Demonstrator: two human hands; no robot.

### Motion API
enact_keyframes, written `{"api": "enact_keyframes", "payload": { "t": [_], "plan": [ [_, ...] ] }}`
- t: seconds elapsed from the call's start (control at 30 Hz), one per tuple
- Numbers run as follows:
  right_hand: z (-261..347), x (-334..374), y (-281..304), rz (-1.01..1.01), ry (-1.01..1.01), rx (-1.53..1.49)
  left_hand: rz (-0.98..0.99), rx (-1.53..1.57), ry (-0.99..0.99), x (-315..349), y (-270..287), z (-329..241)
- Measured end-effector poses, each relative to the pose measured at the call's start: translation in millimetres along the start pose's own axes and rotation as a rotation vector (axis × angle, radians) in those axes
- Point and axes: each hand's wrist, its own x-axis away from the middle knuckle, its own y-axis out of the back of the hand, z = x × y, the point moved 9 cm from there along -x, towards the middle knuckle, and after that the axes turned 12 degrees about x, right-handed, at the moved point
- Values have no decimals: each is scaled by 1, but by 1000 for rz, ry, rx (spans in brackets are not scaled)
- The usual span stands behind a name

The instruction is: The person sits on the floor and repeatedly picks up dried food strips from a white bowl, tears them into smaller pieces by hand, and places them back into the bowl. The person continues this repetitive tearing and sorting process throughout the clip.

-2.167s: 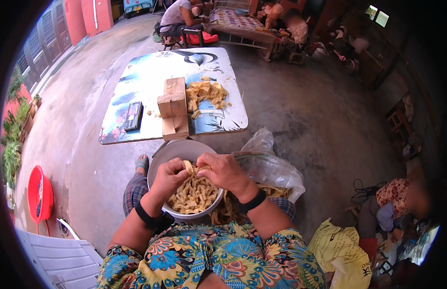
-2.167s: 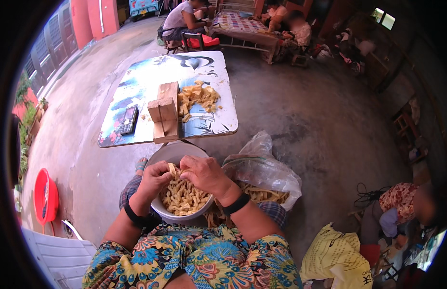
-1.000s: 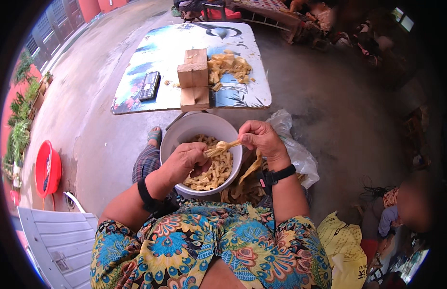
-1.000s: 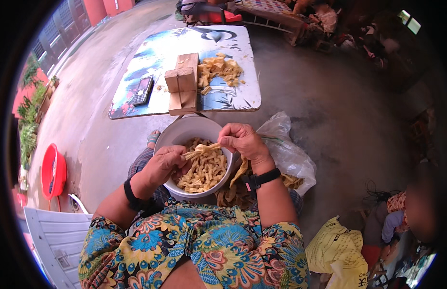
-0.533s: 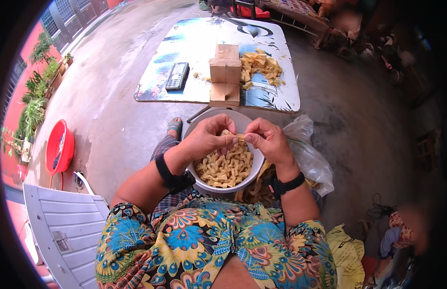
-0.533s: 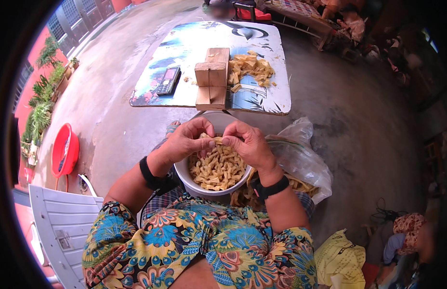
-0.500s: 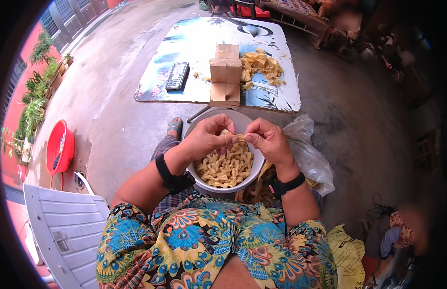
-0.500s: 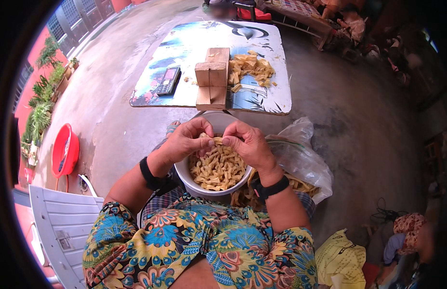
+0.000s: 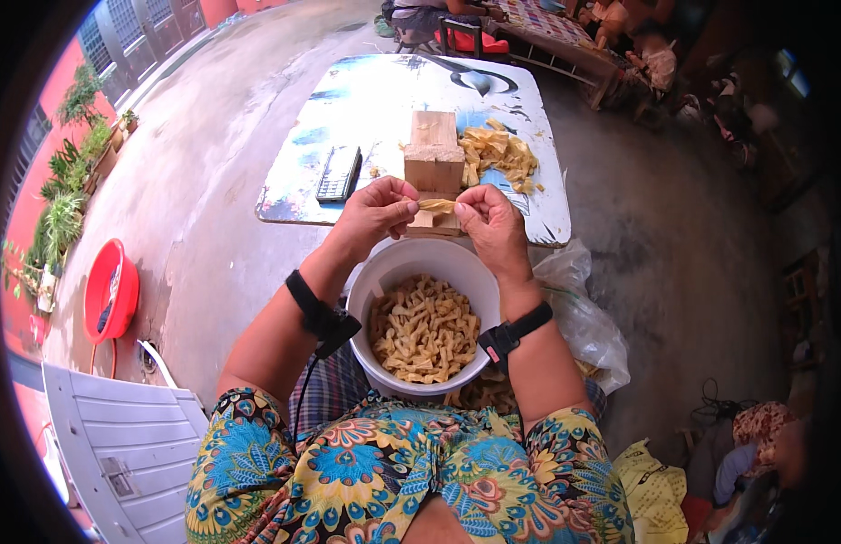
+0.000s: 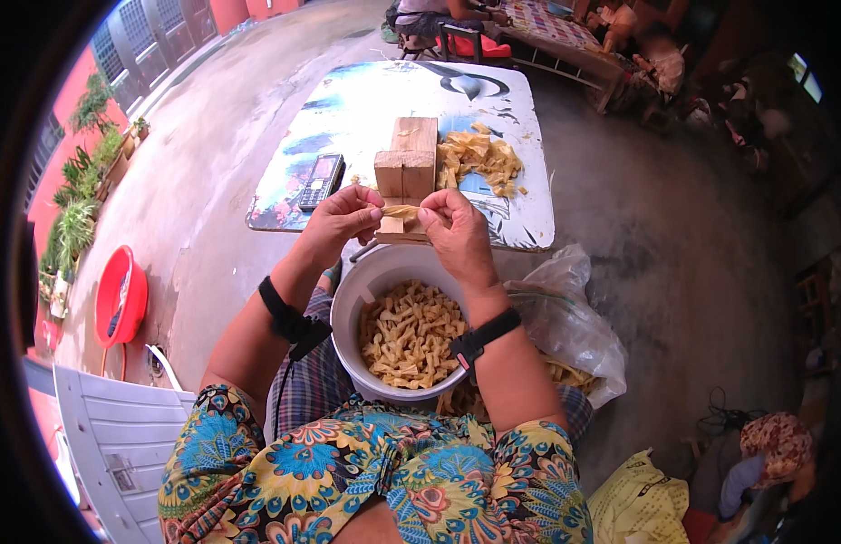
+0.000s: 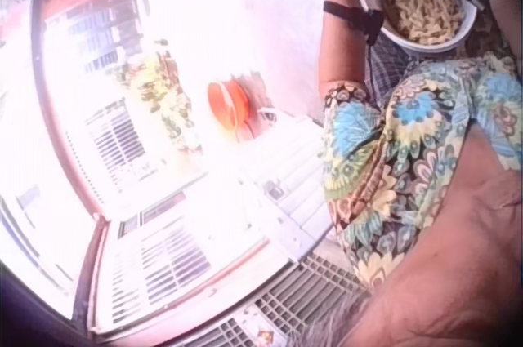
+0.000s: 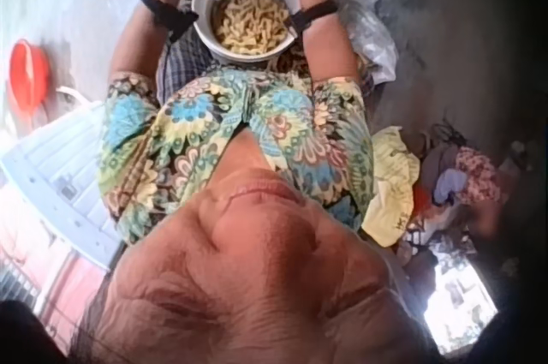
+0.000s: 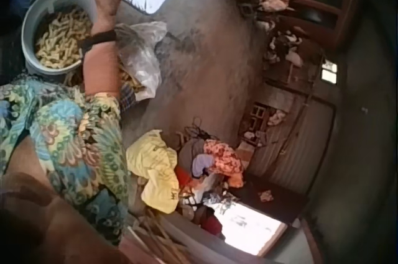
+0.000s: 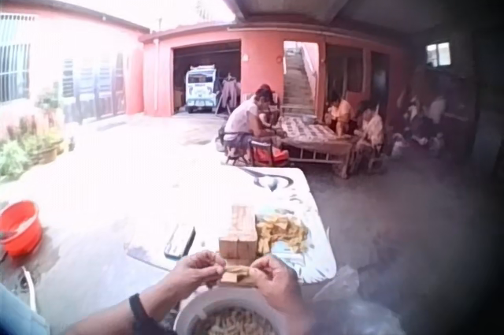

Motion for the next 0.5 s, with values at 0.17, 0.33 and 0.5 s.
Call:
{"api": "enact_keyframes", "payload": {
  "t": [0.17, 0.33, 0.5],
  "plan": [
    [-13, -9, -2, -161, 67, 480, -214, -283, -115, -12, 17, 17],
    [-32, 17, 27, -50, -153, 278, -62, -865, -156, 25, -22, -10],
    [27, 60, 3, 226, -258, -301, 321, -949, -422, 65, -113, -28]
  ]
}}
